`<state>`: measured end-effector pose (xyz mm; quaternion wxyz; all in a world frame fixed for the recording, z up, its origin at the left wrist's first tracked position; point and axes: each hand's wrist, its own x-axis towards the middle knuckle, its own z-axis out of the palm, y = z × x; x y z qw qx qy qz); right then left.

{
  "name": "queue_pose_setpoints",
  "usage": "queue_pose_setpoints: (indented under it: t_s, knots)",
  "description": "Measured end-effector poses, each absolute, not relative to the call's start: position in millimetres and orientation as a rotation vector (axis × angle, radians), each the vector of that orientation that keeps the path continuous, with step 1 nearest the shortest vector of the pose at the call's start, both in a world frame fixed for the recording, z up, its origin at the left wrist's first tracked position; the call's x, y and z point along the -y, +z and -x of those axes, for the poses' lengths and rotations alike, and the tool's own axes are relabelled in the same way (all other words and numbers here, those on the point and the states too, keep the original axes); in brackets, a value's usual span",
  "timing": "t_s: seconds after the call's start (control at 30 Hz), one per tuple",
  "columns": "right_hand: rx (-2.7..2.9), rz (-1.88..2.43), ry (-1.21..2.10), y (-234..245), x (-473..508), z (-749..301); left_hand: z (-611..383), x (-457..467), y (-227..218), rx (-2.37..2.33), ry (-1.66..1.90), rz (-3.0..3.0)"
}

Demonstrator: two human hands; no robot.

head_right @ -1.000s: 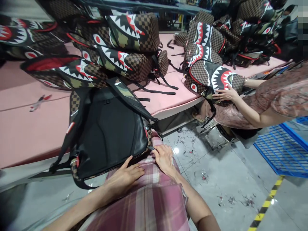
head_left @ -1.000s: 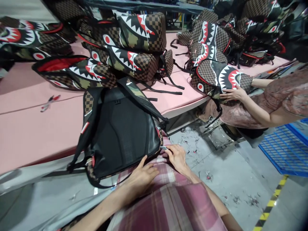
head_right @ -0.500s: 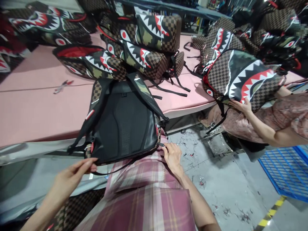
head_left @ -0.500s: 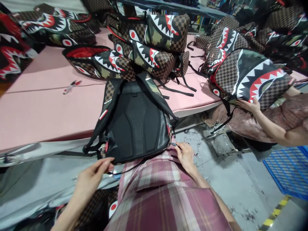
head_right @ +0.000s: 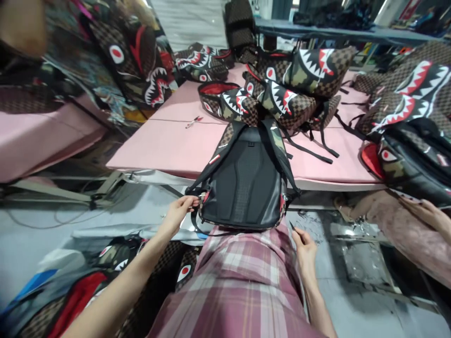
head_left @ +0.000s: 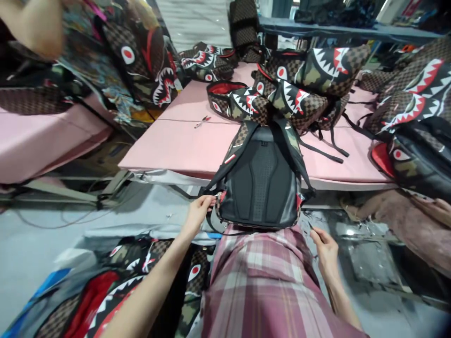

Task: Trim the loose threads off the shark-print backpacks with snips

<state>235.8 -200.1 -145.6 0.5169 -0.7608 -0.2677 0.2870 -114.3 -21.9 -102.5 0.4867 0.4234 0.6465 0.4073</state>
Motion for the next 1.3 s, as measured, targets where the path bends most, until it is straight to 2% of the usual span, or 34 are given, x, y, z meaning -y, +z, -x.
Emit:
queue_pose_setpoints:
  t_s: [0.1, 0.23, 0.43, 0.57, 0.77, 0.87, 1.0, 1.1, 1.2, 1.3]
  knots:
    - [0.513, 1.776, 0.691, -141, 194, -242, 111, 5, -101, -1.54, 0.996, -1.028]
    - [0.61, 1.771, 0.593, -124, 178, -235, 122, -7, -103, -1.564, 1.017, -1.024]
    - [0.751, 1.878, 0.543, -105, 148, -212, 128, 7, -136, -1.621, 0.913, -0.999]
    - [0.883, 1.874, 0.625, -100, 126, -203, 113, -7, -150, -1.63, 1.038, -0.997]
    - [0.877, 1.907, 0.629, -89, 110, -208, 131, -33, -112, -1.774, 1.3, -1.07]
    - [0.894, 1.836, 0.723, -71, 88, -207, 126, -45, -84, -1.597, 1.232, -1.045]
    - [0.975, 1.582, 0.895, -46, 14, -193, 102, -64, -62, -1.224, 1.042, -0.932]
    - [0.942, 1.358, 1.018, -36, -70, -182, 99, -81, -62, -1.336, 1.049, -1.076]
    - [0.996, 1.301, 0.928, -31, -162, -176, 110, -96, -72, -1.573, 1.107, -1.495]
    - [1.339, 1.286, 0.738, -29, -241, -171, 112, -101, -85, -1.682, 1.027, -1.906]
